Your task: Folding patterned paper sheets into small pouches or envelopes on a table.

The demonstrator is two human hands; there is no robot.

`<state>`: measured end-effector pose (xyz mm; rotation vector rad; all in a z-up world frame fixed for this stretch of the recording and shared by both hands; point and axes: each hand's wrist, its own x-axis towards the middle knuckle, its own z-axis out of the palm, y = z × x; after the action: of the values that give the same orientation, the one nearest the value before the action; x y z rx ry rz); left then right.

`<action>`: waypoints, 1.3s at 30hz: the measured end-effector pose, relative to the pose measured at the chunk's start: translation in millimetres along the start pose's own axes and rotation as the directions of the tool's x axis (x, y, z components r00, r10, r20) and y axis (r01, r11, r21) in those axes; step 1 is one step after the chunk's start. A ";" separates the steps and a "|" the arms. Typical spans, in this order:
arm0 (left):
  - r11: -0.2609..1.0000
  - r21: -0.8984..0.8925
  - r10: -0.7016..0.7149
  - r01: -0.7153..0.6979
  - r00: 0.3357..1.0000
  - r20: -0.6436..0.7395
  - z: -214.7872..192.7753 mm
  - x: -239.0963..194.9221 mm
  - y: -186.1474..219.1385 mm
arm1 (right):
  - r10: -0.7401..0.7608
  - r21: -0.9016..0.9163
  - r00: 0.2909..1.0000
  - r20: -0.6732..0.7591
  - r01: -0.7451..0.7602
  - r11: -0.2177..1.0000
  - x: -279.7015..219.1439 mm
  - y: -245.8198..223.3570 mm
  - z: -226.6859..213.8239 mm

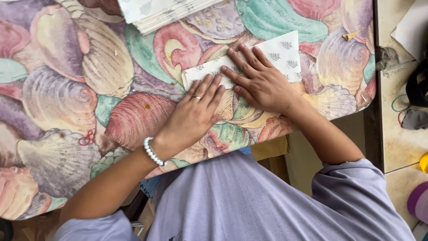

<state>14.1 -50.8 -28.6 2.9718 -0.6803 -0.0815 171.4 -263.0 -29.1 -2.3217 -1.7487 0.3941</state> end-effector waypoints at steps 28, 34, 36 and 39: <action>0.993 -0.071 -0.100 0.090 0.982 -0.160 -30.2 33.9 -3.6 | 0.124 0.108 0.913 -0.388 -0.088 0.990 -93.5 58.0 -73.8; 0.993 -0.018 -0.117 0.116 0.976 -0.182 -27.4 47.6 -2.2 | 0.354 0.164 0.833 -0.425 -0.314 0.935 -134.4 36.9 -34.3; 0.992 0.005 -0.125 0.128 0.976 -0.181 -15.8 54.4 -2.8 | 0.404 0.221 0.807 -0.431 -0.340 0.914 -140.3 31.6 -13.4; 0.991 -0.124 -0.093 0.055 0.940 -0.328 11.7 77.0 1.9 | 0.560 0.419 0.641 -0.524 -0.378 0.825 -138.8 21.4 18.0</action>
<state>81.7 -87.0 -42.5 2.7999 -0.5017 0.3582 148.5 -402.2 -40.9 -2.2923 -0.6998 -0.0873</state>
